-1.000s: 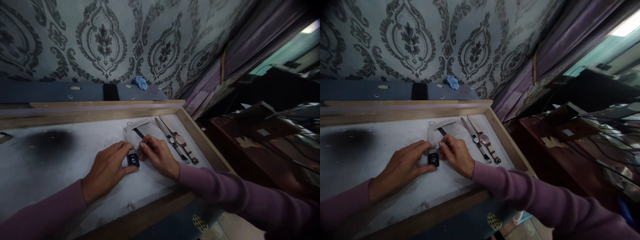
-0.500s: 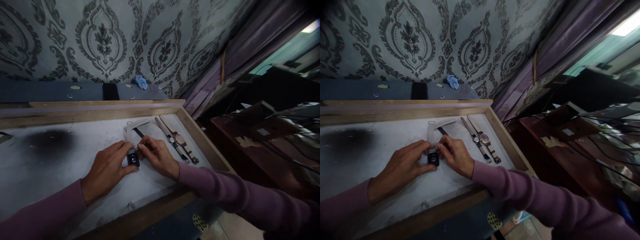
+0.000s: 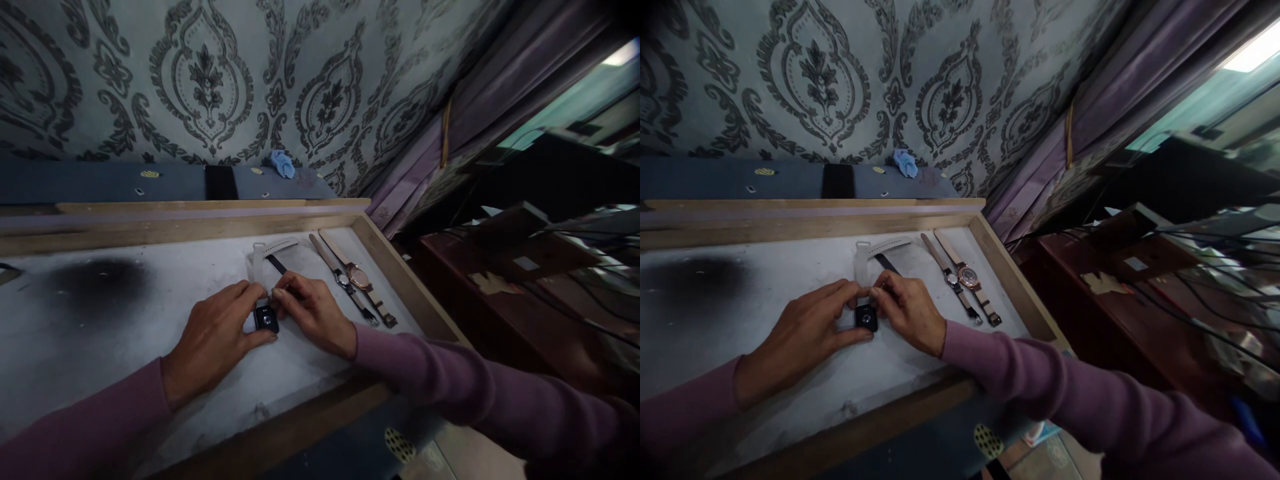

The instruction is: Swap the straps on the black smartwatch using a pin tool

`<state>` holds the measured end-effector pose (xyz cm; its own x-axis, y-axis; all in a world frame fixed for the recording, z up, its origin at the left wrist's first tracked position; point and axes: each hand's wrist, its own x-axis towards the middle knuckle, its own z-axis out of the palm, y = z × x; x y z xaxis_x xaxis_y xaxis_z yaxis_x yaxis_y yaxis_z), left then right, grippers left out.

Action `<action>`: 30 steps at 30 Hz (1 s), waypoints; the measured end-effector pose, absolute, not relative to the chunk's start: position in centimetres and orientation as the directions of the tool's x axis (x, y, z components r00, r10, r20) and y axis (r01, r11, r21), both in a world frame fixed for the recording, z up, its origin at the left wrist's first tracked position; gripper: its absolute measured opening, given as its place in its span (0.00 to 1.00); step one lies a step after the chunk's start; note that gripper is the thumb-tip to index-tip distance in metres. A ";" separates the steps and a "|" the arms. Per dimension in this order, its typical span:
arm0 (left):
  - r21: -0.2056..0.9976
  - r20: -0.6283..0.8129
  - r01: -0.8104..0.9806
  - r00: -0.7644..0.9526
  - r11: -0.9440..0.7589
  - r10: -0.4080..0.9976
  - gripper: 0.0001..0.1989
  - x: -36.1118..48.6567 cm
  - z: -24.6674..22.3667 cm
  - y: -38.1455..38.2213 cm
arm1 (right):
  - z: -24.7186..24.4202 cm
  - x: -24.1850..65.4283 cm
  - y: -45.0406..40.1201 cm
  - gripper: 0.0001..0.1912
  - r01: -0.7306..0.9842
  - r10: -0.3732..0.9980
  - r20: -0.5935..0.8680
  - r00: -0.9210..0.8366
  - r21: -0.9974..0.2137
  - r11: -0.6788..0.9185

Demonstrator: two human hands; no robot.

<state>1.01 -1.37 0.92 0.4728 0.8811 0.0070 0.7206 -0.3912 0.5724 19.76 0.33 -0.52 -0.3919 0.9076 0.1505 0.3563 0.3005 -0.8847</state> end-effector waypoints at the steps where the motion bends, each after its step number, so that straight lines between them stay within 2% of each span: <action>1: 0.574 0.005 0.721 0.471 -0.389 0.882 0.15 1.0 0.9 -1.4 | -0.5 19.7 0.3 0.11 0.357 0.907 0.154 -0.392 -0.883 0.305; 10: 0.568 0.006 0.725 0.471 -0.391 0.882 0.13 1.1 0.9 -1.3 | -0.4 19.8 0.4 0.10 0.388 0.901 0.155 -0.405 -0.863 0.323; 18: 0.566 0.040 0.716 0.471 -0.409 0.881 0.14 1.1 0.6 -1.3 | 0.1 19.8 0.5 0.09 0.474 0.869 0.191 -0.457 -0.775 0.419; 30: 0.551 0.030 0.723 0.482 -0.417 0.876 0.14 1.1 0.9 -1.3 | 0.9 19.5 0.5 0.10 0.513 0.836 0.209 -0.508 -0.705 0.489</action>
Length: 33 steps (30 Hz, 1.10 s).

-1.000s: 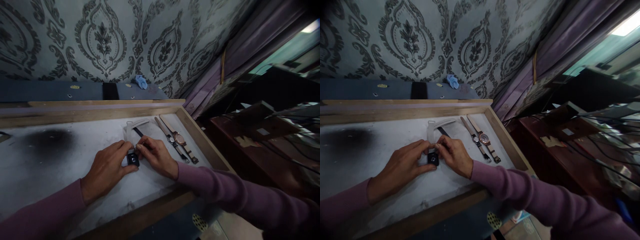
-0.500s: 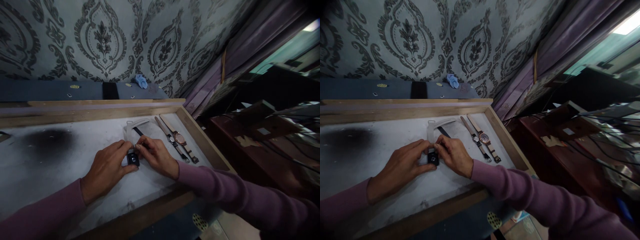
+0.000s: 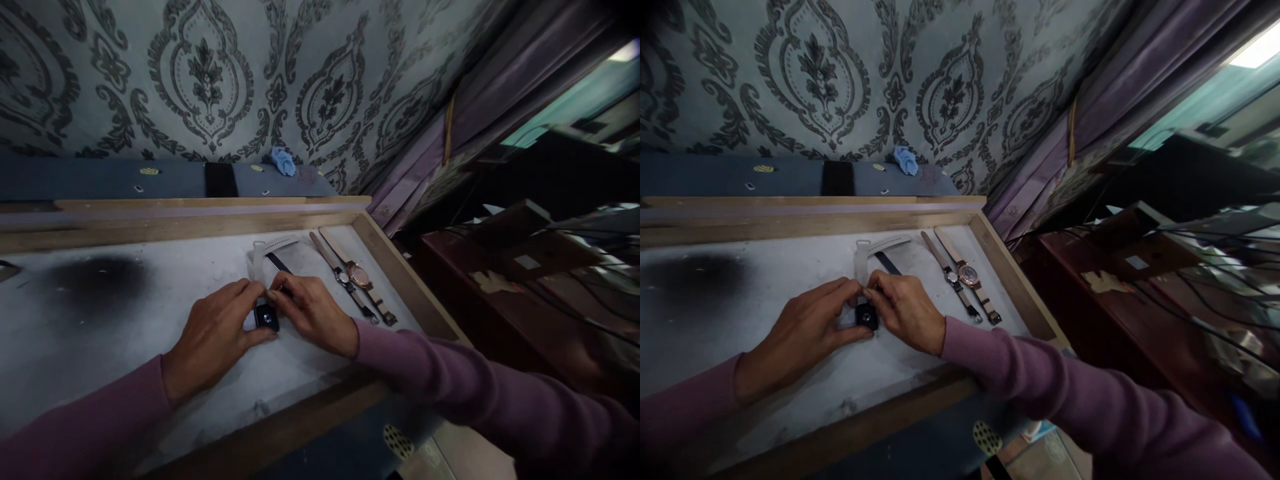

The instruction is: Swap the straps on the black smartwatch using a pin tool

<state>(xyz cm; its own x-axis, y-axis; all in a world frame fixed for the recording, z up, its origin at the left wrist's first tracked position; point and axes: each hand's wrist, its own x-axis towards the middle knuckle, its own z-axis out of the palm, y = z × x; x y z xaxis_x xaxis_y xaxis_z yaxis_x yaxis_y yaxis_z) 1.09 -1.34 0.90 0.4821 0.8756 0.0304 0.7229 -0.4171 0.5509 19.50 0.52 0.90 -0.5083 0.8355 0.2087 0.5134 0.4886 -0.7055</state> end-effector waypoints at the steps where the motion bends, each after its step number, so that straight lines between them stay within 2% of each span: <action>1: 0.553 0.022 0.724 0.482 -0.413 0.876 0.14 1.1 0.9 -1.3 | 0.9 19.5 0.5 0.10 0.512 0.831 0.215 -0.513 -0.700 0.497; 17: 0.566 -0.011 0.726 0.480 -0.390 0.877 0.13 1.1 0.9 -1.3 | 0.3 19.8 0.3 0.09 0.427 0.871 0.177 -0.458 -0.816 0.390; 33: 0.548 -0.001 0.730 0.489 -0.408 0.872 0.16 0.9 0.7 -1.3 | 0.2 19.9 0.7 0.09 0.437 0.860 0.189 -0.473 -0.798 0.416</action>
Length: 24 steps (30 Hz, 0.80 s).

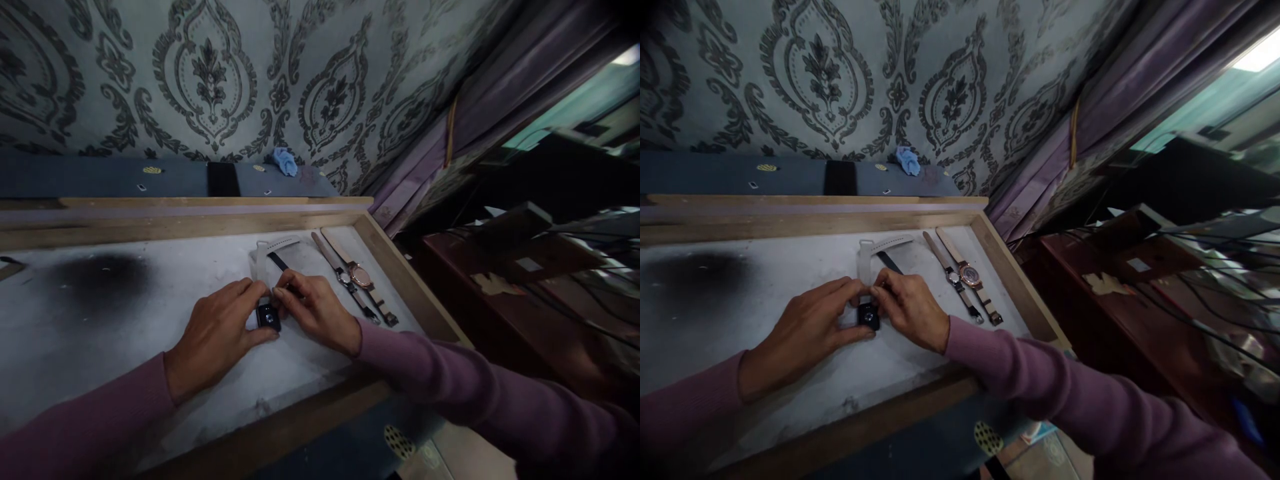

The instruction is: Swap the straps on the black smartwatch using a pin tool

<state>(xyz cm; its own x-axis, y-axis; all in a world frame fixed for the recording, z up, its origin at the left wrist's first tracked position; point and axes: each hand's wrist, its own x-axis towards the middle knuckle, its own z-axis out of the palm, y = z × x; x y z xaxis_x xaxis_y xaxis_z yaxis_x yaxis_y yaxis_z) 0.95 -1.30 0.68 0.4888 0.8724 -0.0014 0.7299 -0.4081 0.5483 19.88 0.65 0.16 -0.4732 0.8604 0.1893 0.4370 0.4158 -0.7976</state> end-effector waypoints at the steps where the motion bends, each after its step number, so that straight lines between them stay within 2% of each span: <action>1: 0.545 0.002 0.731 0.488 -0.410 0.873 0.16 0.9 0.6 -1.3 | 0.2 19.9 0.7 0.09 0.447 0.855 0.194 -0.481 -0.785 0.429; 8: 0.547 -0.009 0.734 0.486 -0.403 0.874 0.15 0.9 0.8 -1.3 | 0.7 19.7 0.6 0.09 0.496 0.811 0.246 -0.530 -0.686 0.532; 14: 0.555 -0.015 0.730 0.490 -0.400 0.872 0.15 0.9 0.9 -1.4 | 0.4 19.9 0.5 0.09 0.436 0.857 0.183 -0.482 -0.798 0.416; 24: 0.554 -0.031 0.741 0.473 -0.379 0.880 0.12 1.0 1.1 -1.2 | 0.1 20.2 0.5 0.09 0.389 0.869 0.175 -0.462 -0.841 0.376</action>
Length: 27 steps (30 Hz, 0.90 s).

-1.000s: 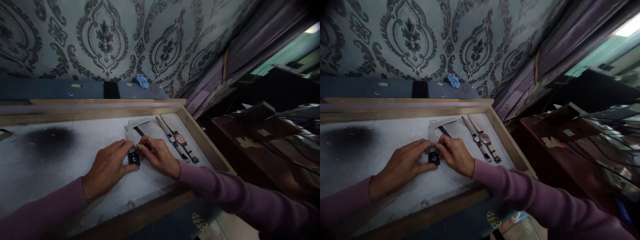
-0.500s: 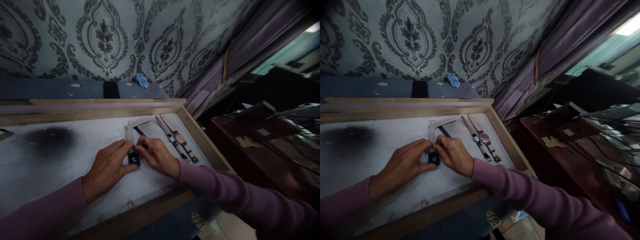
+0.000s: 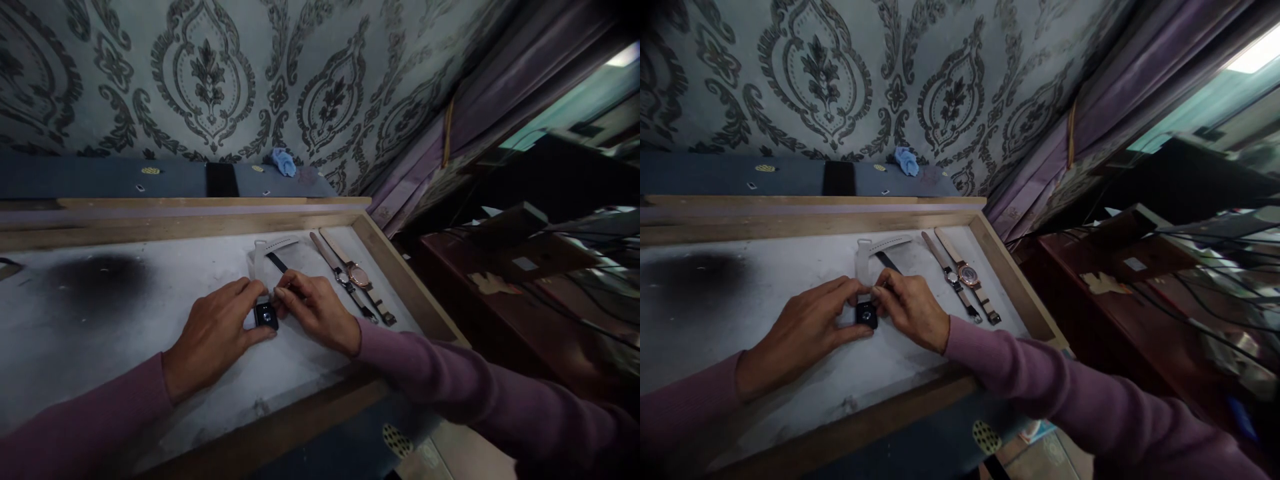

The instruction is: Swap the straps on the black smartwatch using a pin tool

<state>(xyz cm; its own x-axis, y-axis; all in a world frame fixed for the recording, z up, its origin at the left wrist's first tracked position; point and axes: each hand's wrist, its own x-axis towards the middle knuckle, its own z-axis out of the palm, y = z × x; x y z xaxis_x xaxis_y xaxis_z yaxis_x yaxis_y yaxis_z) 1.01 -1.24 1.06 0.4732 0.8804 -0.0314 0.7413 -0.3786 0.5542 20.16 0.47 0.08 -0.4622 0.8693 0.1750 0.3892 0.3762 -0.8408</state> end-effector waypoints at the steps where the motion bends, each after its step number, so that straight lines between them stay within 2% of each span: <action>1: 0.554 -0.031 0.742 0.472 -0.378 0.881 0.12 1.0 1.1 -1.2 | 0.0 20.2 0.5 0.10 0.377 0.872 0.172 -0.459 -0.851 0.366; 7: 0.572 -0.039 0.732 0.476 -0.372 0.878 0.13 1.1 1.3 -1.3 | -0.5 20.0 0.5 0.12 0.342 0.897 0.154 -0.415 -0.887 0.311; 27: 0.572 -0.019 0.725 0.480 -0.384 0.877 0.14 1.1 1.2 -1.3 | -0.6 19.8 0.6 0.14 0.337 0.904 0.143 -0.403 -0.895 0.292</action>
